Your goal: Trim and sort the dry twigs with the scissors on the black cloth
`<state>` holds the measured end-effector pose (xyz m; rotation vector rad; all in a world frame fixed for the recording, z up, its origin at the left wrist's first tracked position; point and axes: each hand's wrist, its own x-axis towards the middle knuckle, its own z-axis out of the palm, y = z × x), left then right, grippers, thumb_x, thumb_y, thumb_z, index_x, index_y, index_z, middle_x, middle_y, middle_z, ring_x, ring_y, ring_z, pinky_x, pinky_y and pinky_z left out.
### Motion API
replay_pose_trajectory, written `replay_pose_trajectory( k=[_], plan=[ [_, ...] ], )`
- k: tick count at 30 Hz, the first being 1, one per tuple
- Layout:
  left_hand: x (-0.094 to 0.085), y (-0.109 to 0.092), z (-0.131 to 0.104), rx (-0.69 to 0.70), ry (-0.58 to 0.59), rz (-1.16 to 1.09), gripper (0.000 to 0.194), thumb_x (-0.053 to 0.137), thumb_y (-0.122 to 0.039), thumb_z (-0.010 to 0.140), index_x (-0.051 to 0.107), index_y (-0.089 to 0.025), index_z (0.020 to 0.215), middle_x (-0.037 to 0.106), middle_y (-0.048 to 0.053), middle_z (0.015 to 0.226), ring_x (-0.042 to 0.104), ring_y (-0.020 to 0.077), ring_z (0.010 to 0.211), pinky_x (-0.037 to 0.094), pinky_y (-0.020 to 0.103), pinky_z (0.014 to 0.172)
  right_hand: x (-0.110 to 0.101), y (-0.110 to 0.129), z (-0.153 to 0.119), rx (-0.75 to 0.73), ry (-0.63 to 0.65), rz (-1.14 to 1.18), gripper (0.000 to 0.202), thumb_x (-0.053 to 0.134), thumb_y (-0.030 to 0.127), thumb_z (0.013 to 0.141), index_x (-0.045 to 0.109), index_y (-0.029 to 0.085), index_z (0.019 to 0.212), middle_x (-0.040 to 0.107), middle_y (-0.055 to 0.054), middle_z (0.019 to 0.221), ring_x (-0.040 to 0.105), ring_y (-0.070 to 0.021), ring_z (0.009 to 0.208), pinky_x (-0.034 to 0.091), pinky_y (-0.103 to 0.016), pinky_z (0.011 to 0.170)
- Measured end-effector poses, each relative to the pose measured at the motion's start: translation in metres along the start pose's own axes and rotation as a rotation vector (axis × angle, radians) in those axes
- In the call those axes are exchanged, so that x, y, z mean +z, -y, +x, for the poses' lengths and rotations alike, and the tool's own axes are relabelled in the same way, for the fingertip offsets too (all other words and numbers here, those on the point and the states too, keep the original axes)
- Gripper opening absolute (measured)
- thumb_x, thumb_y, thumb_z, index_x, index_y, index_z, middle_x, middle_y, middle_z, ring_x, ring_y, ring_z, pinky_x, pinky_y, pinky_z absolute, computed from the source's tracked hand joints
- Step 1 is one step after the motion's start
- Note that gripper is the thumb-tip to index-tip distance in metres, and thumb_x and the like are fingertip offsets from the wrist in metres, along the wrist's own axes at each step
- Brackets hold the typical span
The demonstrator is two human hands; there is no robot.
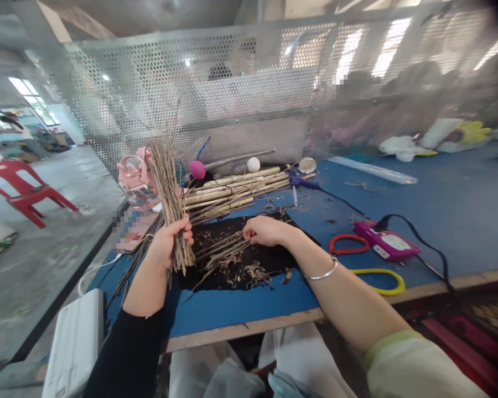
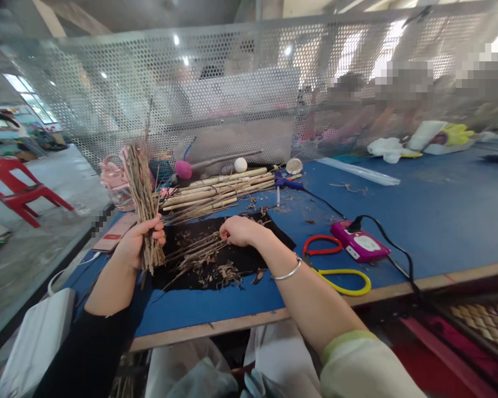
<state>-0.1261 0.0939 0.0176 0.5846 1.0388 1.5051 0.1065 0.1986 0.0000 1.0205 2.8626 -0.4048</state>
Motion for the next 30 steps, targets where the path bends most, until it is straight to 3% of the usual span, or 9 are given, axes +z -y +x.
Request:
replay_pose_trajectory(
  k=[3, 7, 10, 14, 18, 23, 25, 27, 30],
  plan=[
    [-0.002, 0.002, 0.003, -0.060, -0.003, 0.026, 0.013, 0.065, -0.017, 0.070, 0.052, -0.014, 0.072, 0.051, -0.005, 0.055, 0.045, 0.0032, 0.040, 0.042, 0.015, 0.038, -0.008, -0.003, -0.004, -0.022, -0.044, 0.016, 0.026, 0.054, 0.014, 0.078, 0.071, 0.022, 0.096, 0.071, -0.003, 0.092, 0.062, -0.0169, 0.084, 0.041, -0.023, 0.072],
    [-0.001, 0.006, 0.005, -0.195, -0.006, 0.204, 0.018, 0.066, -0.026, 0.071, 0.054, -0.013, 0.067, 0.051, -0.003, 0.049, 0.046, 0.0052, 0.037, 0.041, 0.016, 0.036, -0.012, -0.006, -0.005, -0.011, -0.315, -0.050, 0.035, 0.047, 0.009, 0.080, 0.070, 0.026, 0.100, 0.068, -0.003, 0.104, 0.057, -0.0202, 0.101, 0.029, -0.040, 0.098],
    [0.002, 0.011, 0.004, -0.143, 0.010, 0.258, 0.020, 0.070, -0.021, 0.065, 0.059, -0.012, 0.079, 0.061, 0.001, 0.061, 0.048, 0.0055, 0.041, 0.042, 0.017, 0.038, -0.008, -0.007, -0.004, -0.005, -0.539, -0.106, 0.034, 0.048, 0.008, 0.079, 0.070, 0.028, 0.096, 0.068, -0.002, 0.102, 0.053, -0.0212, 0.104, 0.013, -0.051, 0.104],
    [0.011, 0.017, -0.001, -0.116, 0.081, 0.432, 0.029, 0.075, -0.025, 0.060, 0.064, -0.009, 0.082, 0.058, 0.000, 0.053, 0.047, 0.0065, 0.042, 0.038, 0.017, 0.039, -0.006, 0.003, -0.001, -0.063, -0.753, -0.141, 0.033, 0.048, 0.007, 0.080, 0.071, 0.027, 0.094, 0.067, -0.003, 0.099, 0.051, -0.0195, 0.103, 0.007, -0.049, 0.106],
    [0.023, 0.021, -0.004, 0.012, 0.158, 0.533, 0.030, 0.078, -0.026, 0.056, 0.063, -0.011, 0.078, 0.061, 0.000, 0.057, 0.049, 0.0083, 0.044, 0.039, 0.019, 0.042, -0.009, 0.026, 0.001, -0.178, -0.811, -0.182, 0.030, 0.046, 0.011, 0.084, 0.069, 0.026, 0.095, 0.067, -0.003, 0.103, 0.049, -0.0199, 0.109, 0.004, -0.049, 0.108],
    [0.028, 0.011, -0.005, 0.079, 0.150, 0.593, 0.022, 0.075, -0.023, 0.058, 0.055, -0.014, 0.062, 0.053, -0.003, 0.046, 0.047, 0.0077, 0.039, 0.035, 0.018, 0.041, -0.015, 0.045, -0.009, -0.311, -0.957, -0.123, 0.044, 0.040, 0.007, 0.083, 0.058, 0.026, 0.118, 0.057, -0.003, 0.126, 0.032, -0.0194, 0.131, 0.010, -0.048, 0.109],
    [0.026, 0.004, -0.005, 0.037, 0.101, 0.514, 0.023, 0.074, -0.025, 0.059, 0.054, -0.014, 0.062, 0.053, -0.003, 0.045, 0.047, 0.0076, 0.039, 0.036, 0.018, 0.040, -0.014, 0.046, -0.014, -0.284, -1.061, -0.007, 0.039, 0.041, 0.011, 0.083, 0.059, 0.023, 0.116, 0.058, -0.005, 0.125, 0.037, -0.0204, 0.127, 0.020, -0.044, 0.107],
    [0.025, -0.003, -0.006, 0.002, 0.054, 0.394, 0.024, 0.074, -0.026, 0.059, 0.054, -0.014, 0.065, 0.051, -0.005, 0.045, 0.047, 0.0074, 0.038, 0.037, 0.018, 0.039, -0.009, 0.046, -0.016, -0.206, -1.075, 0.183, 0.027, 0.045, 0.023, 0.084, 0.065, 0.019, 0.101, 0.065, -0.007, 0.108, 0.053, -0.0217, 0.109, 0.036, -0.037, 0.096],
    [0.027, -0.008, -0.009, 0.005, 0.031, 0.201, 0.028, 0.075, -0.028, 0.059, 0.054, -0.014, 0.071, 0.048, -0.007, 0.046, 0.047, 0.0062, 0.039, 0.039, 0.016, 0.039, 0.002, 0.048, -0.008, -0.028, -0.783, 0.547, 0.044, 0.042, 0.047, 0.086, 0.063, 0.016, 0.065, 0.062, -0.004, 0.062, 0.058, -0.0157, 0.063, 0.044, -0.027, 0.063]
  ],
)
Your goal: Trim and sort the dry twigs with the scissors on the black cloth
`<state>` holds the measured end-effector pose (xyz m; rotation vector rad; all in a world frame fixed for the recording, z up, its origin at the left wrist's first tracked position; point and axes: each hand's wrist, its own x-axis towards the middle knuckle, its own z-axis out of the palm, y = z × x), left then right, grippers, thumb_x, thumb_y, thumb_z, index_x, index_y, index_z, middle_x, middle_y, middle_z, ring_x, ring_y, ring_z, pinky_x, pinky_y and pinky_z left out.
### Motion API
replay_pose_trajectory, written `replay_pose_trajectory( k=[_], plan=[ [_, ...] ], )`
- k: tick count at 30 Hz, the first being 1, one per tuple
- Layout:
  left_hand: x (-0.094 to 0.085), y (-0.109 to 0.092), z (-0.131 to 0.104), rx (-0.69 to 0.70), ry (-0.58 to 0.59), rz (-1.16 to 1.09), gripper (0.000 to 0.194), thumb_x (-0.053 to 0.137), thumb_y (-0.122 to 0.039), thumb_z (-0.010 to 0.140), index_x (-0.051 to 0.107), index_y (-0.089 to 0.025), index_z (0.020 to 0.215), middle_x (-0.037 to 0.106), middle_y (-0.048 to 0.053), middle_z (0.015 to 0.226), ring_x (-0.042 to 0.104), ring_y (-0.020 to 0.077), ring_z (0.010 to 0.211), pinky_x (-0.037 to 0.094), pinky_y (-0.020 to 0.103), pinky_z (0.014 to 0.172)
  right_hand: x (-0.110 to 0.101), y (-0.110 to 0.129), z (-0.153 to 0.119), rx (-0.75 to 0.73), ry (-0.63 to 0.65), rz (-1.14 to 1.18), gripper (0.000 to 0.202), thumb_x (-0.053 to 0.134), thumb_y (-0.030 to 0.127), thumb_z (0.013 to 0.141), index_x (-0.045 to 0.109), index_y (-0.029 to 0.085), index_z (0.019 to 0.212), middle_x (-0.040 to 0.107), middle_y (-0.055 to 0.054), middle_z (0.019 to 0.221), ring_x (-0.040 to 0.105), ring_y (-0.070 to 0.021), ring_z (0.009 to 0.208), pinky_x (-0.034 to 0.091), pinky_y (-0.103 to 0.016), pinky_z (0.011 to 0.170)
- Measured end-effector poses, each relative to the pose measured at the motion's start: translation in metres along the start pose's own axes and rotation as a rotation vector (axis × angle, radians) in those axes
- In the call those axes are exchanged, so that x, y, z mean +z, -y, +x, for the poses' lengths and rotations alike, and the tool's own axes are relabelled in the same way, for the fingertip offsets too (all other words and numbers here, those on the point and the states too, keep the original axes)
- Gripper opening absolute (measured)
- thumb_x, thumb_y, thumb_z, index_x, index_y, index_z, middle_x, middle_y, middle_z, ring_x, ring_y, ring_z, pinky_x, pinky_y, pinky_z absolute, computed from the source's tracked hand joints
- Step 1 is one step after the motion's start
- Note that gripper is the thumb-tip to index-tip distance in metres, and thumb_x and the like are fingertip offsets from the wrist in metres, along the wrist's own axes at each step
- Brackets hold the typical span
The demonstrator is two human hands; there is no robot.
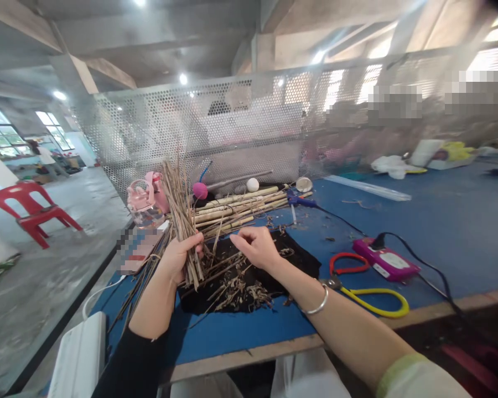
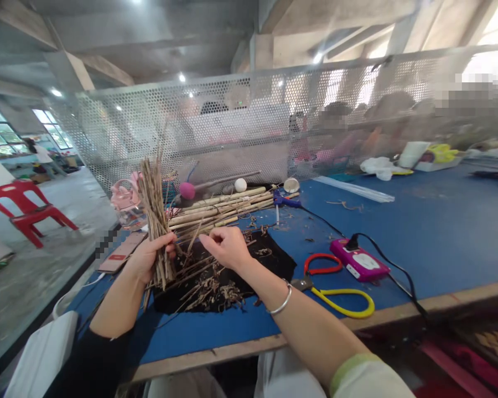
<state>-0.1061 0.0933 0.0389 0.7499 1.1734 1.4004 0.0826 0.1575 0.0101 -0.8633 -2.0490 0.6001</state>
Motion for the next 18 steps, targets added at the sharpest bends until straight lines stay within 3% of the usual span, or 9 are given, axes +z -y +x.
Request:
replay_pose_trajectory(
  k=[3, 5, 10, 13, 18],
  plan=[
    [0.007, 0.003, -0.006, 0.013, 0.069, -0.144, 0.030, 0.076, -0.029, 0.060, 0.055, -0.014, 0.074, 0.051, -0.007, 0.050, 0.050, 0.0056, 0.042, 0.042, 0.016, 0.042, 0.015, 0.000, 0.002, 0.332, 0.316, 0.277, 0.058, 0.030, 0.059, 0.086, 0.057, 0.016, 0.060, 0.052, 0.000, 0.046, 0.044, -0.0092, 0.039, 0.036, -0.022, 0.043],
    [0.014, 0.009, -0.009, 0.022, 0.106, -0.207, 0.030, 0.077, -0.028, 0.059, 0.056, -0.015, 0.076, 0.056, -0.006, 0.058, 0.051, 0.0052, 0.044, 0.044, 0.017, 0.043, 0.022, 0.002, 0.004, 0.432, 0.395, 0.410, 0.052, 0.030, 0.056, 0.087, 0.055, 0.016, 0.066, 0.053, 0.002, 0.047, 0.040, -0.0077, 0.035, 0.032, -0.021, 0.038],
    [0.030, 0.030, -0.008, 0.061, -0.086, -0.324, 0.023, 0.070, -0.030, 0.068, 0.060, -0.013, 0.078, 0.065, 0.000, 0.067, 0.060, 0.0106, 0.052, 0.049, 0.022, 0.049, 0.026, 0.004, 0.007, 0.454, 0.279, 0.400, 0.049, 0.020, 0.048, 0.091, 0.050, 0.017, 0.066, 0.051, 0.002, 0.048, 0.040, -0.0070, 0.036, 0.032, -0.019, 0.038],
    [0.036, 0.037, -0.006, 0.130, -0.109, -0.436, 0.022, 0.067, -0.033, 0.071, 0.057, -0.014, 0.073, 0.067, 0.002, 0.072, 0.063, 0.0121, 0.059, 0.051, 0.024, 0.056, 0.028, 0.002, 0.007, 0.441, 0.233, 0.319, 0.052, 0.014, 0.044, 0.092, 0.051, 0.017, 0.069, 0.053, 0.000, 0.050, 0.038, -0.0078, 0.035, 0.033, -0.020, 0.039],
    [0.040, 0.044, -0.004, 0.230, -0.128, -0.411, 0.030, 0.072, -0.034, 0.065, 0.047, -0.017, 0.064, 0.052, -0.007, 0.050, 0.055, 0.0071, 0.047, 0.051, 0.022, 0.057, 0.028, 0.006, 0.001, 0.342, 0.268, 0.152, 0.040, 0.037, 0.034, 0.090, 0.053, 0.017, 0.058, 0.056, -0.004, 0.052, 0.056, -0.0137, 0.058, 0.043, -0.024, 0.063]
  ],
)
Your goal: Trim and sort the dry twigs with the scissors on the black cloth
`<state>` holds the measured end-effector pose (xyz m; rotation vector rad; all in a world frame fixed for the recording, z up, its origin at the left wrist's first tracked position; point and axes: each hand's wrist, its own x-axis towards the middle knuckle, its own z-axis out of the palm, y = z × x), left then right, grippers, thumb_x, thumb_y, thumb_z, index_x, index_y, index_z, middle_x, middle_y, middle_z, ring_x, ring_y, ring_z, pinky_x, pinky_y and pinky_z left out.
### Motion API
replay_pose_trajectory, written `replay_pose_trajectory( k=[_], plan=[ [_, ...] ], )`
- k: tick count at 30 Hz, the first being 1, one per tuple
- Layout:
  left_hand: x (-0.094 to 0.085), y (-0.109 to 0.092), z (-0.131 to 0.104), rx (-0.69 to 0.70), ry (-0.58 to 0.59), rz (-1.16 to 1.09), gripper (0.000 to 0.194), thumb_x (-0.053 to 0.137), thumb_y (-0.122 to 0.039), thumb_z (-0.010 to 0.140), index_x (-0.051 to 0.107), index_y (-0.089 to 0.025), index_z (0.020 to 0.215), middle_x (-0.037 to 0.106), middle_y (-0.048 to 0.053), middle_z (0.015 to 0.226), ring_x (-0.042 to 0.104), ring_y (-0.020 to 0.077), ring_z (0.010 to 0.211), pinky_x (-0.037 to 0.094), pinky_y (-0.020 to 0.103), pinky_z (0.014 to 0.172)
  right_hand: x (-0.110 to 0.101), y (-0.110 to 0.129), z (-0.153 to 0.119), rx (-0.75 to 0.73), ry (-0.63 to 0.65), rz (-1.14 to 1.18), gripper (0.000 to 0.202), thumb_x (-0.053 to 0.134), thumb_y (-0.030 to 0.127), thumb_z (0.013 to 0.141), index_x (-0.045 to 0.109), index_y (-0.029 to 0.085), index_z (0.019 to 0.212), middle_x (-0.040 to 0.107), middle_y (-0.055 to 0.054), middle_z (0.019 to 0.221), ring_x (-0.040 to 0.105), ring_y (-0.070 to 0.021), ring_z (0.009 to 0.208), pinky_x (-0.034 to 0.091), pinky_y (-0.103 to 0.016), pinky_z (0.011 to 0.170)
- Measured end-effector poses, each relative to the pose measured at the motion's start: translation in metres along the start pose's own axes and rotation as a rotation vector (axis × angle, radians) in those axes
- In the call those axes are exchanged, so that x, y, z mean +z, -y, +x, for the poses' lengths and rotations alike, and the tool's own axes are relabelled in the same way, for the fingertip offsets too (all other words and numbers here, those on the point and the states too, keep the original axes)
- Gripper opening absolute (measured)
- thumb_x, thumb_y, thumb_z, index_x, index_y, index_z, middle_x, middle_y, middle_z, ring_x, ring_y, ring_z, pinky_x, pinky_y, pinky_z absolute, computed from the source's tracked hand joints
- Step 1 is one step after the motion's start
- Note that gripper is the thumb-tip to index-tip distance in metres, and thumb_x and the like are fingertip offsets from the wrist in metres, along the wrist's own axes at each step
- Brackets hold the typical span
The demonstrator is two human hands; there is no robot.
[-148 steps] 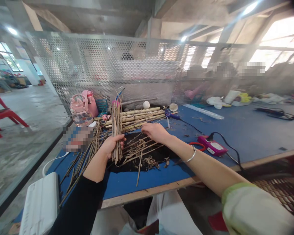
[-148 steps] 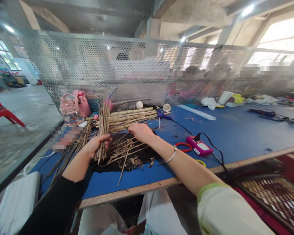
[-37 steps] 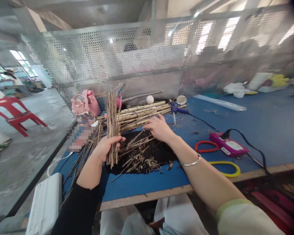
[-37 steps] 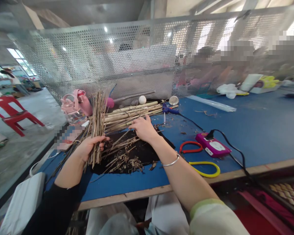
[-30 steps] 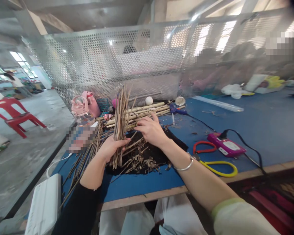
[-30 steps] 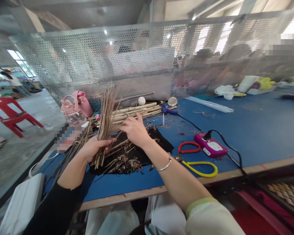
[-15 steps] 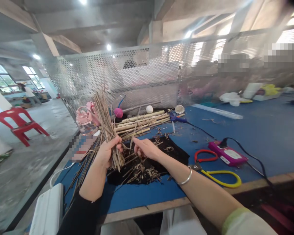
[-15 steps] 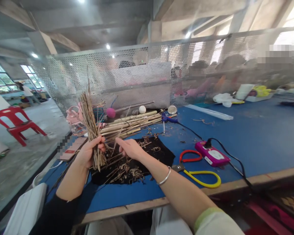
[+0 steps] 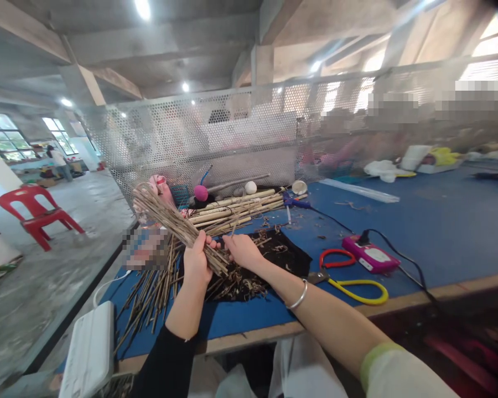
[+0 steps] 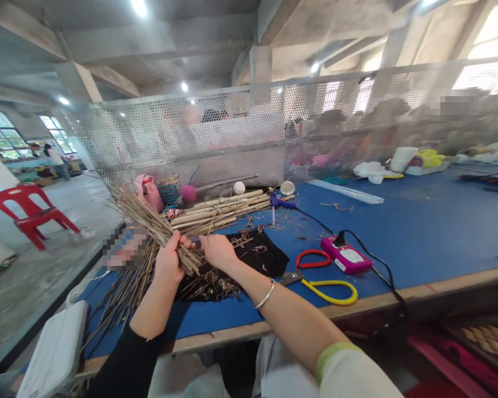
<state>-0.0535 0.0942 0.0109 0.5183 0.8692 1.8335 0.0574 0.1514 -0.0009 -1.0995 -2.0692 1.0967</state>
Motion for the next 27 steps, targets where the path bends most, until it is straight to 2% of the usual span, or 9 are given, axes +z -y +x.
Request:
replay_pose_trajectory(
  k=[3, 5, 8, 13, 16, 18, 21, 24, 27],
  plan=[
    [-0.005, 0.001, 0.001, -0.103, -0.009, 0.111, 0.029, 0.073, -0.033, 0.064, 0.050, -0.015, 0.062, 0.054, -0.005, 0.048, 0.055, 0.0088, 0.043, 0.050, 0.024, 0.052, -0.001, 0.005, -0.008, -0.026, 0.085, -0.023, 0.031, 0.045, 0.030, 0.087, 0.056, 0.017, 0.061, 0.060, -0.004, 0.057, 0.060, -0.0147, 0.064, 0.043, -0.023, 0.063],
    [-0.009, 0.002, 0.001, -0.172, 0.017, 0.141, 0.025, 0.072, -0.031, 0.064, 0.055, -0.013, 0.064, 0.060, -0.001, 0.052, 0.058, 0.0117, 0.045, 0.050, 0.025, 0.049, -0.004, 0.007, -0.013, -0.021, 0.138, 0.015, 0.031, 0.038, 0.032, 0.090, 0.058, 0.017, 0.072, 0.062, -0.003, 0.061, 0.059, -0.0123, 0.057, 0.043, -0.021, 0.055],
    [-0.014, 0.003, 0.000, -0.204, 0.092, 0.131, 0.019, 0.071, -0.025, 0.064, 0.060, -0.011, 0.068, 0.065, 0.003, 0.061, 0.060, 0.0117, 0.048, 0.051, 0.024, 0.049, -0.016, 0.007, -0.019, 0.003, 0.171, 0.101, 0.033, 0.030, 0.032, 0.092, 0.058, 0.016, 0.088, 0.065, -0.002, 0.064, 0.057, -0.0105, 0.051, 0.042, -0.019, 0.047],
    [-0.014, 0.006, -0.001, -0.264, 0.101, 0.146, 0.015, 0.070, -0.014, 0.065, 0.066, -0.008, 0.077, 0.068, 0.007, 0.065, 0.063, 0.0110, 0.055, 0.053, 0.019, 0.054, -0.046, 0.000, -0.022, 0.026, 0.138, 0.190, 0.026, 0.040, 0.031, 0.088, 0.060, 0.014, 0.088, 0.066, -0.001, 0.062, 0.059, -0.0119, 0.059, 0.045, -0.022, 0.062],
    [-0.013, 0.006, -0.003, -0.290, 0.111, 0.170, 0.016, 0.071, -0.014, 0.064, 0.067, -0.008, 0.078, 0.067, 0.006, 0.062, 0.062, 0.0109, 0.053, 0.053, 0.019, 0.052, -0.053, -0.004, -0.023, 0.037, 0.179, 0.244, 0.023, 0.043, 0.031, 0.087, 0.059, 0.015, 0.088, 0.065, -0.001, 0.064, 0.060, -0.0118, 0.065, 0.045, -0.024, 0.070],
    [-0.013, 0.007, -0.004, -0.294, 0.129, 0.195, 0.018, 0.072, -0.017, 0.063, 0.067, -0.007, 0.078, 0.066, 0.006, 0.060, 0.061, 0.0107, 0.050, 0.051, 0.019, 0.049, -0.051, -0.005, -0.024, 0.054, 0.214, 0.281, 0.020, 0.046, 0.032, 0.086, 0.057, 0.015, 0.087, 0.061, 0.001, 0.062, 0.058, -0.0106, 0.061, 0.045, -0.025, 0.069],
    [-0.015, 0.009, -0.007, -0.269, 0.147, 0.237, 0.021, 0.075, -0.019, 0.060, 0.066, -0.008, 0.076, 0.065, 0.005, 0.057, 0.057, 0.0103, 0.045, 0.047, 0.020, 0.044, -0.044, -0.004, -0.025, 0.070, 0.254, 0.313, 0.022, 0.050, 0.037, 0.084, 0.054, 0.016, 0.087, 0.047, 0.007, 0.054, 0.046, -0.0077, 0.050, 0.043, -0.023, 0.059],
    [-0.016, 0.012, -0.008, -0.220, 0.138, 0.256, 0.024, 0.077, -0.018, 0.055, 0.063, -0.011, 0.073, 0.063, 0.001, 0.056, 0.053, 0.0071, 0.041, 0.043, 0.018, 0.041, -0.041, -0.001, -0.025, 0.041, 0.328, 0.260, 0.033, 0.054, 0.049, 0.080, 0.053, 0.016, 0.082, 0.038, 0.009, 0.052, 0.036, -0.0065, 0.046, 0.038, -0.021, 0.050],
    [-0.017, 0.011, -0.008, -0.217, 0.114, 0.260, 0.024, 0.076, -0.020, 0.055, 0.059, -0.013, 0.070, 0.061, -0.001, 0.055, 0.050, 0.0060, 0.039, 0.042, 0.018, 0.041, -0.053, 0.001, -0.023, -0.001, 0.366, 0.148, 0.048, 0.049, 0.063, 0.077, 0.056, 0.016, 0.080, 0.035, 0.008, 0.053, 0.033, -0.0070, 0.047, 0.034, -0.020, 0.046]
  ],
)
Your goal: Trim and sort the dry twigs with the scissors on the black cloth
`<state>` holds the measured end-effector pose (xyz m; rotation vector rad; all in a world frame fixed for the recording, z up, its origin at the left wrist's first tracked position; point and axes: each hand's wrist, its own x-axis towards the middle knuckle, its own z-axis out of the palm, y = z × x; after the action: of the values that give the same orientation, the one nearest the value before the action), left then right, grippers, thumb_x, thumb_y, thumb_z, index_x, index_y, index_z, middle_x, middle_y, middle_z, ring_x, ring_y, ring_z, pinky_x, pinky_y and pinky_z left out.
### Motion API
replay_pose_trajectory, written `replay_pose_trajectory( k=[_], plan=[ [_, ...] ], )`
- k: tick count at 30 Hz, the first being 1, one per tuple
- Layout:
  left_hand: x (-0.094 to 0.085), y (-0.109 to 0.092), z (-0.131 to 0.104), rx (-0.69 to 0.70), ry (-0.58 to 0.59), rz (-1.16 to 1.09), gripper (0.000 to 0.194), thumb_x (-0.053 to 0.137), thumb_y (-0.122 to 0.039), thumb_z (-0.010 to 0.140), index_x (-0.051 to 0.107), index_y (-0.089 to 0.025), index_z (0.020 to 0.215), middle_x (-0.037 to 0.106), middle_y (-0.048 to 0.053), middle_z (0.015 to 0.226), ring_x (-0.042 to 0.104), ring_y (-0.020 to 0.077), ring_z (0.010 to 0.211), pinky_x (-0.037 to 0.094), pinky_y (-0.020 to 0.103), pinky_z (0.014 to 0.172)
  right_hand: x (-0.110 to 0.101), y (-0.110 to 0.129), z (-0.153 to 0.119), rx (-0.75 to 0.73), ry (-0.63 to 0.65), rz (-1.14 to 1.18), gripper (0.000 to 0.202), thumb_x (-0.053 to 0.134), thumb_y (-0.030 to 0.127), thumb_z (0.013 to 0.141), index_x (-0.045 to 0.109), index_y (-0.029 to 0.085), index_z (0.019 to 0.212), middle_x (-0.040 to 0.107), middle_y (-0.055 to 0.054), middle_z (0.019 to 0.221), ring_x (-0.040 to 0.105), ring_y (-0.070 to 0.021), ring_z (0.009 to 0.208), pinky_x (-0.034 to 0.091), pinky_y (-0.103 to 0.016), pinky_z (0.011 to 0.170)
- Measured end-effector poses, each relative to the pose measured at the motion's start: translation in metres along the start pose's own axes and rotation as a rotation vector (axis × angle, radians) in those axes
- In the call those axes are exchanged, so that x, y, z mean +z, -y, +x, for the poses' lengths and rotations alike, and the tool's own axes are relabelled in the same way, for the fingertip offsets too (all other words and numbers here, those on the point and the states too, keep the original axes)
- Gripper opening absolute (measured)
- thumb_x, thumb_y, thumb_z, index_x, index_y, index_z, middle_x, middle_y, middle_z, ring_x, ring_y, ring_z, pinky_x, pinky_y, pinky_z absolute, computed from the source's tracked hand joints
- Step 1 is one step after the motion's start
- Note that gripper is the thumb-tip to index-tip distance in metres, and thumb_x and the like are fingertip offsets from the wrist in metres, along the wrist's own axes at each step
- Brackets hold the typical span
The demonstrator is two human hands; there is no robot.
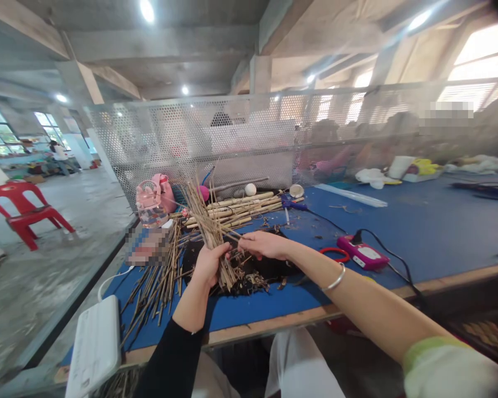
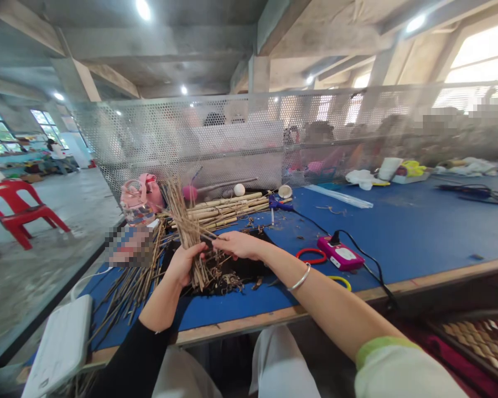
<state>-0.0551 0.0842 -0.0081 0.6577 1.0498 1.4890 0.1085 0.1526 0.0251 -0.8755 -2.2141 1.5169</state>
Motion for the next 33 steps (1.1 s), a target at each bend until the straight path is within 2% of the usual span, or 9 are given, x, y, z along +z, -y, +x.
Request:
replay_pose_trajectory(
  k=[5, 8, 11, 15, 19, 22, 25, 29, 33],
  plan=[
    [-0.005, -0.006, 0.002, -0.039, -0.032, -0.012, 0.020, 0.072, -0.021, 0.061, 0.056, -0.013, 0.070, 0.056, -0.003, 0.048, 0.048, 0.0062, 0.037, 0.042, 0.018, 0.040, -0.057, 0.007, -0.016, 0.069, -0.181, -0.135, 0.065, 0.027, 0.067, 0.082, 0.059, 0.013, 0.065, 0.047, 0.002, 0.054, 0.034, -0.0075, 0.047, 0.033, -0.022, 0.049],
    [-0.007, -0.009, 0.002, -0.083, -0.002, -0.020, 0.018, 0.070, -0.023, 0.065, 0.057, -0.012, 0.070, 0.056, -0.002, 0.049, 0.049, 0.0060, 0.037, 0.043, 0.018, 0.040, -0.094, 0.016, -0.027, 0.088, -0.086, -0.364, 0.057, 0.042, 0.063, 0.079, 0.062, 0.013, 0.059, 0.058, -0.003, 0.060, 0.041, -0.0087, 0.052, 0.033, -0.023, 0.053],
    [-0.006, -0.009, -0.001, -0.142, 0.070, -0.006, 0.021, 0.071, -0.026, 0.067, 0.059, -0.011, 0.071, 0.061, 0.002, 0.057, 0.049, 0.0060, 0.038, 0.044, 0.019, 0.039, -0.113, 0.030, -0.026, 0.089, 0.045, -0.645, 0.047, 0.054, 0.057, 0.075, 0.067, 0.015, 0.057, 0.053, 0.001, 0.050, 0.038, -0.0087, 0.048, 0.029, -0.024, 0.051],
    [-0.003, -0.004, -0.007, -0.238, 0.317, 0.109, 0.032, 0.073, -0.037, 0.067, 0.058, -0.012, 0.080, 0.069, 0.008, 0.076, 0.051, 0.0065, 0.039, 0.043, 0.019, 0.036, -0.103, 0.052, -0.001, 0.027, 0.104, -0.917, 0.045, 0.053, 0.053, 0.076, 0.068, 0.016, 0.055, 0.054, 0.000, 0.048, 0.043, -0.0103, 0.048, 0.029, -0.025, 0.051],
    [-0.002, 0.001, -0.011, -0.256, 0.499, 0.107, 0.038, 0.071, -0.042, 0.068, 0.056, -0.012, 0.088, 0.069, 0.012, 0.089, 0.052, 0.0052, 0.045, 0.047, 0.019, 0.043, -0.079, 0.065, 0.029, -0.133, -0.092, -1.263, 0.031, 0.051, 0.035, 0.077, 0.070, 0.015, 0.061, 0.061, -0.004, 0.054, 0.051, -0.0138, 0.056, 0.029, -0.026, 0.055],
    [-0.002, 0.001, -0.012, -0.234, 0.495, 0.113, 0.033, 0.075, -0.032, 0.066, 0.056, -0.012, 0.085, 0.068, 0.008, 0.078, 0.052, 0.0054, 0.043, 0.046, 0.019, 0.042, -0.067, 0.069, 0.043, -0.245, -0.231, -1.338, 0.025, 0.051, 0.030, 0.076, 0.071, 0.015, 0.073, 0.067, -0.006, 0.069, 0.057, -0.0171, 0.068, 0.033, -0.026, 0.060],
    [-0.002, -0.001, -0.013, -0.184, 0.425, 0.112, 0.027, 0.073, -0.023, 0.065, 0.057, -0.012, 0.082, 0.066, 0.004, 0.067, 0.050, 0.0050, 0.042, 0.045, 0.018, 0.041, -0.068, 0.069, 0.044, -0.338, -0.368, -1.159, 0.034, 0.053, 0.035, 0.078, 0.065, 0.013, 0.100, 0.068, -0.009, 0.091, 0.059, -0.0190, 0.082, 0.039, -0.026, 0.070],
    [-0.004, -0.004, -0.013, -0.182, 0.334, 0.058, 0.023, 0.071, -0.021, 0.065, 0.057, -0.013, 0.082, 0.065, 0.003, 0.069, 0.050, 0.0053, 0.042, 0.043, 0.017, 0.039, -0.081, 0.050, 0.001, -0.318, -0.585, -0.963, 0.051, 0.049, 0.032, 0.081, 0.045, 0.011, 0.127, 0.056, -0.014, 0.121, 0.054, -0.0214, 0.106, 0.042, -0.031, 0.085],
    [-0.008, -0.003, -0.010, -0.193, 0.284, 0.002, 0.018, 0.068, -0.022, 0.068, 0.059, -0.012, 0.081, 0.065, 0.003, 0.067, 0.050, 0.0051, 0.041, 0.043, 0.018, 0.040, -0.088, -0.004, -0.091, 0.120, -0.178, -1.152, 0.037, 0.055, 0.017, 0.068, 0.064, 0.018, 0.104, 0.066, -0.011, 0.104, 0.062, -0.0258, 0.093, 0.046, -0.034, 0.076]
  ],
)
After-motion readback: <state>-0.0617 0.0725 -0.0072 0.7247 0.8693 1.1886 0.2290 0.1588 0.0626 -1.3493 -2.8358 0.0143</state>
